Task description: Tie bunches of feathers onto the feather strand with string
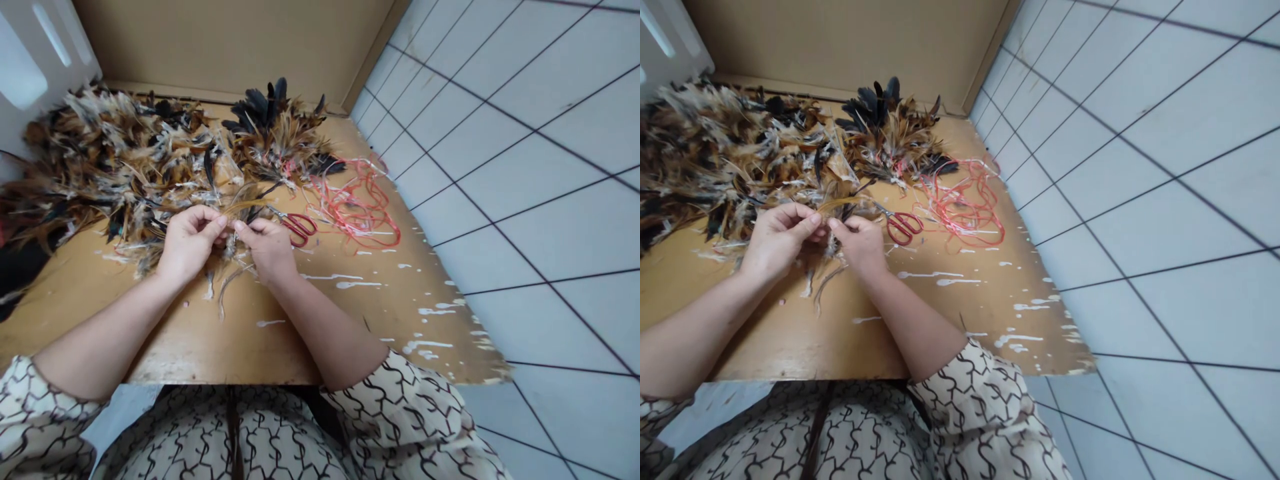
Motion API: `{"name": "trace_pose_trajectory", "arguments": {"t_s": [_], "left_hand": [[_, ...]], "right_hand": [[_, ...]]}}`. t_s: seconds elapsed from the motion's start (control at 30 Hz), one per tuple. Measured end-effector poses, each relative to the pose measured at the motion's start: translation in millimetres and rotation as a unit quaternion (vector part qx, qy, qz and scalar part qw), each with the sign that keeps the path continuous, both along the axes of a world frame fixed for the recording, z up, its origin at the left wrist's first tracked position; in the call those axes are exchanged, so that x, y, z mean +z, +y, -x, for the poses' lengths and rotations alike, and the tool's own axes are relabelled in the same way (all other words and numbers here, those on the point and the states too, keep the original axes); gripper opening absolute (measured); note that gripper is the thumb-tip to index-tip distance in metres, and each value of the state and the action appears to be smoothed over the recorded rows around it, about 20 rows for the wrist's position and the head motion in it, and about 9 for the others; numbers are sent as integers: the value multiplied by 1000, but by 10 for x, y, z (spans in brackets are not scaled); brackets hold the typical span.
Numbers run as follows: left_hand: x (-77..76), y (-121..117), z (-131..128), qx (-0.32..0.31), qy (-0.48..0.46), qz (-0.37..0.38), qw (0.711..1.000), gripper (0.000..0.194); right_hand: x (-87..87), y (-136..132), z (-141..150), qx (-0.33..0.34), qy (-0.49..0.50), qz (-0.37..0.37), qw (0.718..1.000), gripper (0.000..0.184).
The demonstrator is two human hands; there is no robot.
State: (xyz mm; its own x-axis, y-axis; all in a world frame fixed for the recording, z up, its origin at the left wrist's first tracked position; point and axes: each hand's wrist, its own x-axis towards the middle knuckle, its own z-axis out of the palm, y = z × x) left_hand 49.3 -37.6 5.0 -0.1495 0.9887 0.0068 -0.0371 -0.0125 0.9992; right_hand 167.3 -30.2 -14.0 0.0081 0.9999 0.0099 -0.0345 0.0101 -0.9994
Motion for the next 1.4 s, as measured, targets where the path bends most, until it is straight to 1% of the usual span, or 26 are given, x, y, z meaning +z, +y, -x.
{"name": "trace_pose_trajectory", "arguments": {"t_s": [0.07, 0.23, 0.33, 0.53, 0.67, 0.77, 0.83, 0.9, 1.0, 1.13, 1.3, 1.4], "left_hand": [[-15, 0, -5, -8, -6, -2, 1000, 15], [-28, -8, -30, -55, -27, 14, 998, 20], [-15, -10, -32, -66, -22, 25, 997, 23], [24, -17, -38, -93, -6, 30, 995, 26], [9, -28, -38, -80, 47, 6, 996, 20], [-19, -37, -23, -65, 127, -31, 989, 14], [-25, -40, -14, -70, 141, -46, 986, 13], [-13, -41, -10, -93, 101, -42, 990, 12], [19, -34, -11, -123, 23, -13, 992, 15], [33, -19, -9, -129, -25, 18, 991, 19], [17, -6, 5, -109, -63, 33, 991, 18], [12, -3, 5, -106, -88, 37, 990, 19]], "right_hand": [[-17, 6, 6, -6, 26, 3, 1000, 36], [-38, 19, 4, 25, 78, 19, 996, 37], [-36, 24, 1, 38, 83, 33, 995, 37], [-16, 30, 0, 72, 103, 32, 992, 31], [-1, 12, 15, 79, 73, 32, 994, 36], [9, 0, 38, 61, 65, 46, 995, 39], [15, 7, 43, 43, 82, 56, 994, 37], [24, 26, 31, 32, 108, 59, 992, 29], [37, 58, -8, 23, 151, 64, 986, 20], [39, 60, -25, 37, 171, 58, 983, 23], [45, 38, -1, 60, 174, 54, 981, 26], [62, 45, -10, 78, 181, 65, 978, 27]]}}
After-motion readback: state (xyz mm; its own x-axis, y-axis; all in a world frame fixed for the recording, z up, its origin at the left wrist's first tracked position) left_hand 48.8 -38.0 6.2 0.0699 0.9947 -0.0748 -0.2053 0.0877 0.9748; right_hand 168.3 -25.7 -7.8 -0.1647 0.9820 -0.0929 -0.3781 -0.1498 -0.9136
